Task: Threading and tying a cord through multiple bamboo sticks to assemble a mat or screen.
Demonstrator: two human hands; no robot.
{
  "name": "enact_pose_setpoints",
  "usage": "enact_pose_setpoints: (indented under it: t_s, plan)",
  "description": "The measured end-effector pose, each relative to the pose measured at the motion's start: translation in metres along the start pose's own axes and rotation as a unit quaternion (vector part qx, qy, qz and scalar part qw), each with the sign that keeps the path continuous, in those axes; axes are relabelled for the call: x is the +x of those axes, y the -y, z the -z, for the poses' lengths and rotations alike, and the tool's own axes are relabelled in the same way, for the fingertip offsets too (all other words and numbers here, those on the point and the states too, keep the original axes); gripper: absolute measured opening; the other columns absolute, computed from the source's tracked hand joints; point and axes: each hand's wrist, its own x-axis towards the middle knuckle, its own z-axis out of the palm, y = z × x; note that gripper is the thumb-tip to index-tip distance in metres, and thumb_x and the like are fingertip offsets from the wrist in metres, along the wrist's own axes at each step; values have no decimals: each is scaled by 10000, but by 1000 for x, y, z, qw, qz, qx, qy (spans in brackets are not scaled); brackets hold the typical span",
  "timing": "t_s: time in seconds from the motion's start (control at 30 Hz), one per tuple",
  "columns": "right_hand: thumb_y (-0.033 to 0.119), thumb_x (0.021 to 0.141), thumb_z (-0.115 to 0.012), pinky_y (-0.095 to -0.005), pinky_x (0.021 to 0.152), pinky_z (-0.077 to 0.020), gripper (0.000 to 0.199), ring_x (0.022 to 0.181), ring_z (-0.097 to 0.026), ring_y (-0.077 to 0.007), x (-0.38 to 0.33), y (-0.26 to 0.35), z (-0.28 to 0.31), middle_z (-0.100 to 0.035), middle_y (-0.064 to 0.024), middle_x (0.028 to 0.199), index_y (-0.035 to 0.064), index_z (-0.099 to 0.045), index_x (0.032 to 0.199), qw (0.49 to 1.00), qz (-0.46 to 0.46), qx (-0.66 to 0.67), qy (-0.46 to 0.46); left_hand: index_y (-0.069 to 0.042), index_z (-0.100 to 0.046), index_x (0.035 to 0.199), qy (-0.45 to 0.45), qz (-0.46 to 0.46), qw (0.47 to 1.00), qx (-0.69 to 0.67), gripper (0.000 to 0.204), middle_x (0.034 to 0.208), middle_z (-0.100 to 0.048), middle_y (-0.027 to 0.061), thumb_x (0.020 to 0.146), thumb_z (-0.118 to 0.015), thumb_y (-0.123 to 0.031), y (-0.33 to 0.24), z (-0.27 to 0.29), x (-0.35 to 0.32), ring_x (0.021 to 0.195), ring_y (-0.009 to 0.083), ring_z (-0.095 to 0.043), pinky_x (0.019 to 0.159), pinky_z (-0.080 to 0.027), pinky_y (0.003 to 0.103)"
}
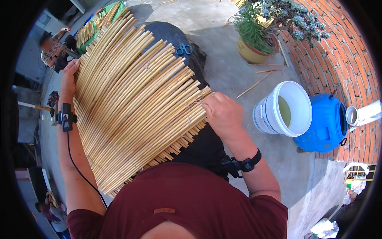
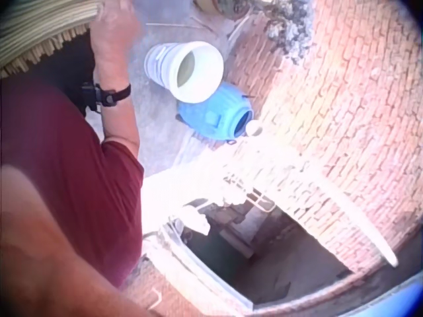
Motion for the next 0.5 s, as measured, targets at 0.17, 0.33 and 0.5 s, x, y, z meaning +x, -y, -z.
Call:
enact_pose_setpoints:
  t_s: [0.17, 0.33, 0.5]
  plan:
    - [122, 767, -625, -388, 591, -449, 84, 681, -577, -273, 15, 6, 19, -543, -74, 689, 77, -556, 753, 998, -42, -32, 18, -58, -621, 932, 6, 4, 1000, 10, 144, 828, -634, -36, 906, -549, -180, 8, 11, 0, 717, 41, -565, 665, -425, 187]
    - [139, 787, -602, -395, 587, -450, 91, 690, -587, -273, 27, -3, 26, -558, -76, 699, 75, -541, 765, 995, -35, -84, 31, -56, -620, 933, 5, 12, 1000, -9, 147, 833, -636, -32, 909, -546, -180, 15, 13, 2, 722, 42, -567, 671, -428, 189]
    - [146, 799, -600, -395, 602, -459, 89, 721, -606, -277, 57, -35, 7, -604, -82, 748, 77, -547, 781, 989, -12, -136, 48, -52, -622, 937, 32, 11, 999, -25, 147, 848, -644, -20, 910, -548, -176, 13, 12, 3, 735, 49, -574, 690, -436, 194]
